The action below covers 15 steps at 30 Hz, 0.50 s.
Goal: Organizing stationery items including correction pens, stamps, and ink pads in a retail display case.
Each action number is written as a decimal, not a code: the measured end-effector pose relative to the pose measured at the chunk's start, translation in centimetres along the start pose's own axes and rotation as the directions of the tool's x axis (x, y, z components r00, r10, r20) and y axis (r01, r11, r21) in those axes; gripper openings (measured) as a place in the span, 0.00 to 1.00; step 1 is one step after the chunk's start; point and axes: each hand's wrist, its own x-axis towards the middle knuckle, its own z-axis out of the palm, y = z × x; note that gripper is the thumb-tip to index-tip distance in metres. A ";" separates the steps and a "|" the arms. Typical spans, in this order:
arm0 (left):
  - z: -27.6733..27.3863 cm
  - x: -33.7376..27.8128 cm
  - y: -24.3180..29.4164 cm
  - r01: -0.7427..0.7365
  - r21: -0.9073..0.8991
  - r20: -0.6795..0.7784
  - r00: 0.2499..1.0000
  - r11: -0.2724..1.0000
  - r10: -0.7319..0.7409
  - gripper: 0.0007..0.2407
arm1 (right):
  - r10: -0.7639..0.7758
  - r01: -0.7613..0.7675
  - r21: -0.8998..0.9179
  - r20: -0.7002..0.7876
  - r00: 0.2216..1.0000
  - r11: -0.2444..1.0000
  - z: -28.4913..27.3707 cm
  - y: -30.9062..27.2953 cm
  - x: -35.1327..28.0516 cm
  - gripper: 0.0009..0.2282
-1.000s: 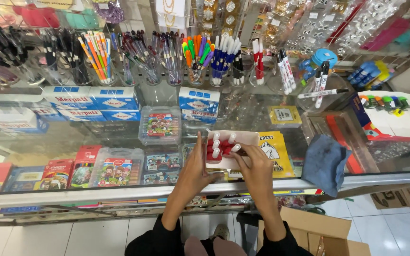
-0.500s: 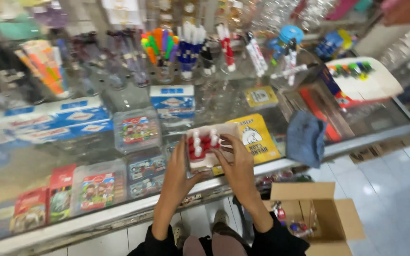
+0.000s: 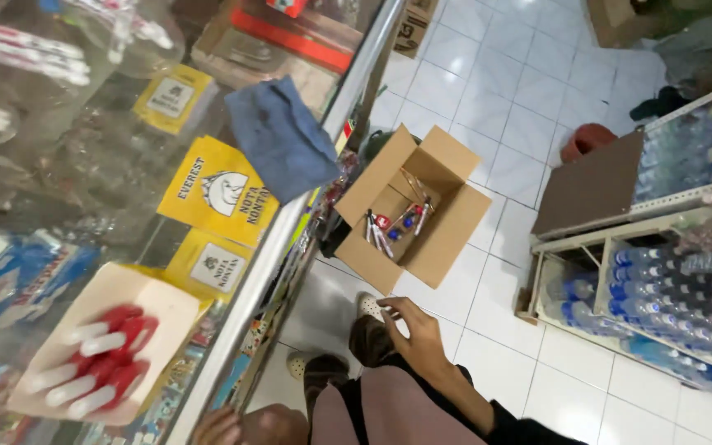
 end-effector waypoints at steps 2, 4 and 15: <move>1.1 17.0 19.5 -0.116 -0.051 0.034 0.992 0.992 0.118 0.19 | 0.227 -0.231 -0.211 -0.048 0.973 0.950 -1.2 3.1 -2.6 0.10; 6.7 19.9 22.6 -0.087 -0.065 -0.011 0.996 0.994 0.086 0.19 | 0.361 -0.379 -0.237 -0.114 0.925 0.895 -2.2 6.2 -3.8 0.09; 34.0 10.6 15.4 0.947 -0.240 0.516 0.311 0.214 -0.798 0.10 | 0.593 -0.591 -0.063 0.031 0.804 0.804 -6.9 30.2 2.1 0.10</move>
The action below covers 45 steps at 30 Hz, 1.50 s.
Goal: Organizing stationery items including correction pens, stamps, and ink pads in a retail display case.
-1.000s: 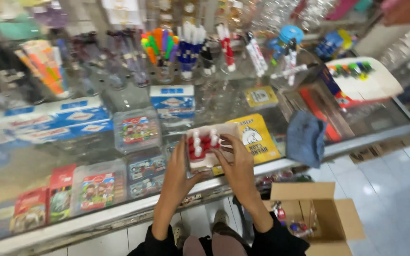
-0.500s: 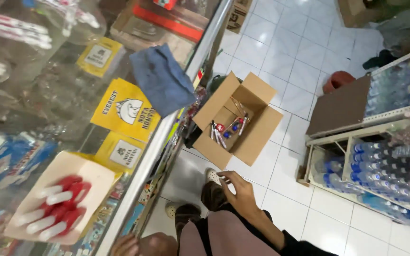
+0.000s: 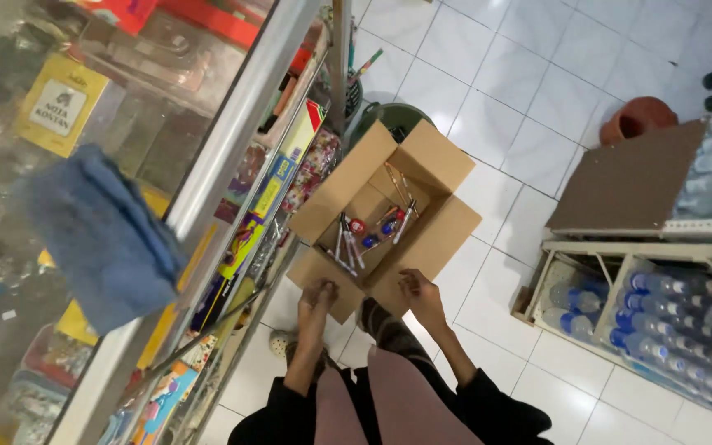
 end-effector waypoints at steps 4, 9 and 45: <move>3.2 5.0 -10.4 0.287 -0.201 0.192 0.949 0.937 -0.249 0.14 | -0.020 -0.002 0.129 0.173 0.985 0.992 2.9 4.6 9.2 0.16; 7.9 9.7 -18.6 0.531 -0.340 0.131 0.844 0.776 -0.520 0.18 | 0.018 0.028 -0.144 0.306 0.952 0.989 11.3 13.1 19.1 0.16; 1.9 -13.8 15.9 -0.390 -0.311 -0.426 0.873 0.867 0.240 0.12 | -0.899 0.761 0.505 0.366 0.239 0.408 -2.8 -37.5 4.0 0.22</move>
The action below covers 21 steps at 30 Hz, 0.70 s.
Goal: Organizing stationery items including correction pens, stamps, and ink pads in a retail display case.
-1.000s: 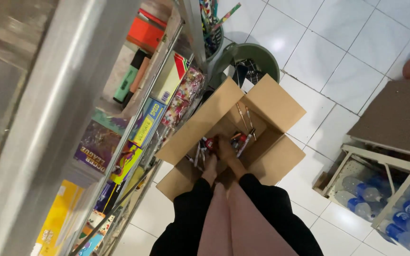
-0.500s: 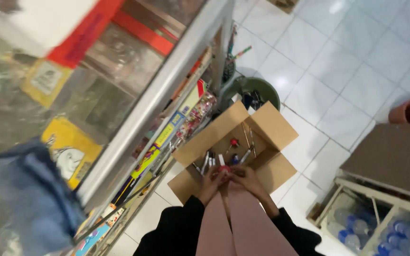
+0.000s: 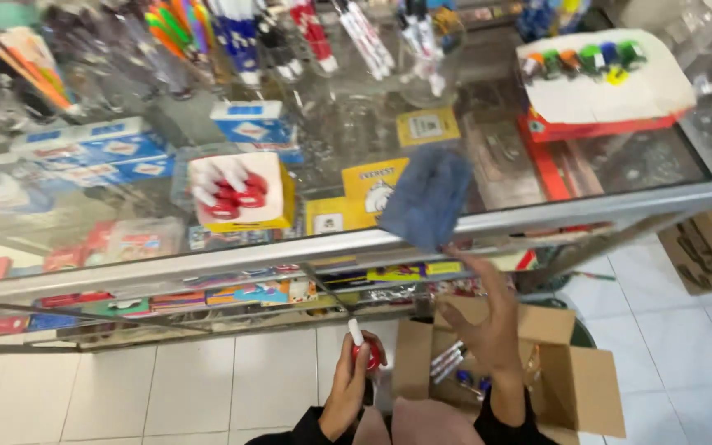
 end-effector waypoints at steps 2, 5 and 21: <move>-1.5 -0.7 1.6 -0.030 0.009 -0.094 0.995 1.000 0.030 0.17 | -0.065 0.013 -0.303 -0.164 0.984 0.953 1.1 -3.8 5.8 0.40; -1.7 -1.5 5.5 -0.118 -0.353 -0.085 0.992 0.928 0.094 0.22 | -0.032 -0.077 -0.636 -0.158 0.987 0.768 5.7 1.6 12.4 0.46; -11.0 0.1 10.8 0.073 -0.166 0.185 0.982 0.983 -0.042 0.28 | -0.035 -0.221 -0.700 -0.331 0.943 0.679 6.5 4.4 10.1 0.19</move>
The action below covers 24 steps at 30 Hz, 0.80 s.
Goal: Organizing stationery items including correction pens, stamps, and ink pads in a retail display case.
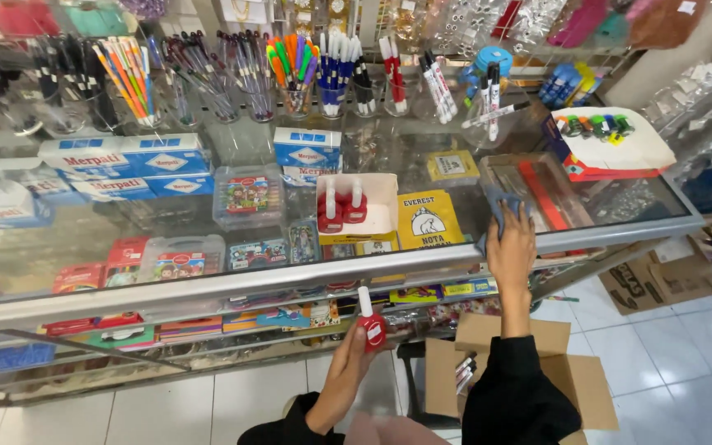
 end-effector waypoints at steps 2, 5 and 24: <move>-0.1 -0.2 0.6 -0.033 -0.053 0.036 0.999 0.998 0.035 0.27 | -0.095 0.095 0.001 -0.008 0.995 0.995 -0.8 -0.5 -1.5 0.17; 0.2 -0.4 1.7 -0.090 -0.076 0.099 0.990 0.993 0.098 0.27 | -0.084 0.086 0.080 -0.024 0.996 0.993 -2.2 -1.8 -4.6 0.17; 4.8 -2.2 -0.2 -0.416 0.405 0.267 0.905 0.814 0.330 0.09 | 0.202 -0.107 0.900 0.021 0.979 0.423 -0.8 -11.1 -27.3 0.29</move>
